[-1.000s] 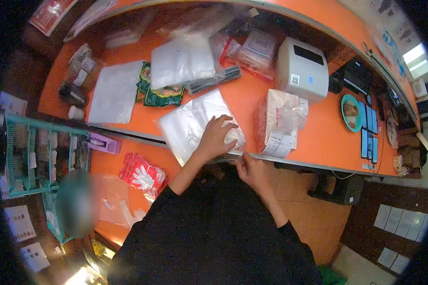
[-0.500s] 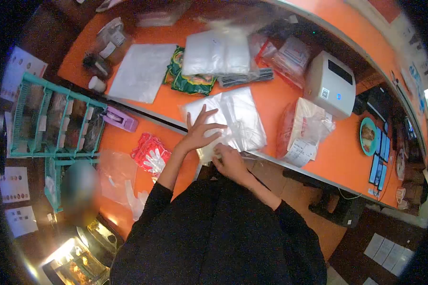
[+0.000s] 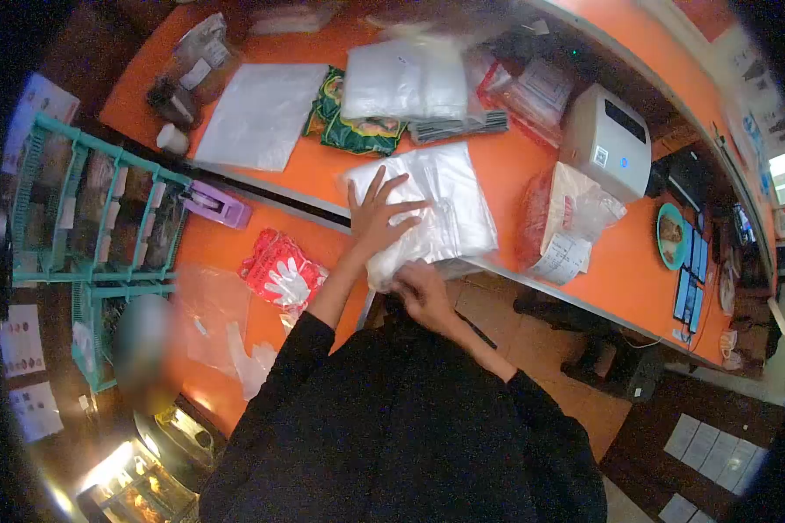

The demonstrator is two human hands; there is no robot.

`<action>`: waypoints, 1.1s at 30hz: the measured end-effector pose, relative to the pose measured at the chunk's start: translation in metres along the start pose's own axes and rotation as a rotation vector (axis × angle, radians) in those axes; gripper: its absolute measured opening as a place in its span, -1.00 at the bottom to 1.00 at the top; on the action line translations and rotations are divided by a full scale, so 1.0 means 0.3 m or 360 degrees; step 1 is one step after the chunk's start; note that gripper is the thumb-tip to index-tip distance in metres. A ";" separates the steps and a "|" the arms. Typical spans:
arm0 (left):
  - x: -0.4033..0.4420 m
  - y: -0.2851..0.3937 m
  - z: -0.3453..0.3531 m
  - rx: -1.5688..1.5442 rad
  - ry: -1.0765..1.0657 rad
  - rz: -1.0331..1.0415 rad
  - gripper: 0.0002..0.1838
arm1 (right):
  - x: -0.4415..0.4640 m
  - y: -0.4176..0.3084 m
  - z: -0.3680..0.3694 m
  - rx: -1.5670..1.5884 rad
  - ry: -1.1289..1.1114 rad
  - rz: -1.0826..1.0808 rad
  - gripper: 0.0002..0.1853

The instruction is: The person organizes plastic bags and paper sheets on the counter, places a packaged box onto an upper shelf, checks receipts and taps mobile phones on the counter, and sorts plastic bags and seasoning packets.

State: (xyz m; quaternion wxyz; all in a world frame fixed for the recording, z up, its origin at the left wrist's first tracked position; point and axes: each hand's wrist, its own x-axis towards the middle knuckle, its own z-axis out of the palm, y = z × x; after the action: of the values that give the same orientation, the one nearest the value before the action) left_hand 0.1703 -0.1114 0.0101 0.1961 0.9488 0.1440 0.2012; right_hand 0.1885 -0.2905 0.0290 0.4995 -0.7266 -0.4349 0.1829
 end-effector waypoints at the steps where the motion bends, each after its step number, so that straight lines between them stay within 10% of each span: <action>1: -0.001 -0.007 -0.001 -0.0007 -0.0002 -0.0007 -0.65 | -0.017 -0.029 -0.015 -0.0047 -0.0055 -0.0151 -0.84; 17: -0.026 -0.033 -0.029 -0.0293 -0.0093 -0.0087 -0.71 | -0.152 -0.020 -0.071 -0.0048 -0.0209 -0.0148 -0.82; 22: -0.305 0.050 -0.139 -0.1194 0.0342 -0.0678 -0.06 | -0.115 -0.001 -0.062 -0.0086 -0.0095 -0.0386 -0.83; 25: -0.649 -0.014 0.063 -0.1511 -0.0348 -0.1280 0.04 | -0.113 0.001 -0.070 -0.0061 -0.0190 -0.0528 -0.83; 29: -0.611 0.147 0.038 -0.2095 -0.0608 -0.1584 -0.29 | -0.140 0.011 -0.071 -0.0078 -0.0133 -0.0682 -0.81; 33: -0.545 0.189 0.057 -0.2128 0.0032 -0.1441 -0.75 | -0.146 0.029 -0.097 -0.0278 -0.0194 -0.0986 -0.73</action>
State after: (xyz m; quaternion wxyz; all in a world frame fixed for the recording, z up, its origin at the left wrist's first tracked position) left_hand 0.0453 -0.2243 -0.0330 0.7834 0.4785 0.3653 0.1545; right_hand 0.1885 -0.3437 0.0265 0.4401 -0.5875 -0.6785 0.0274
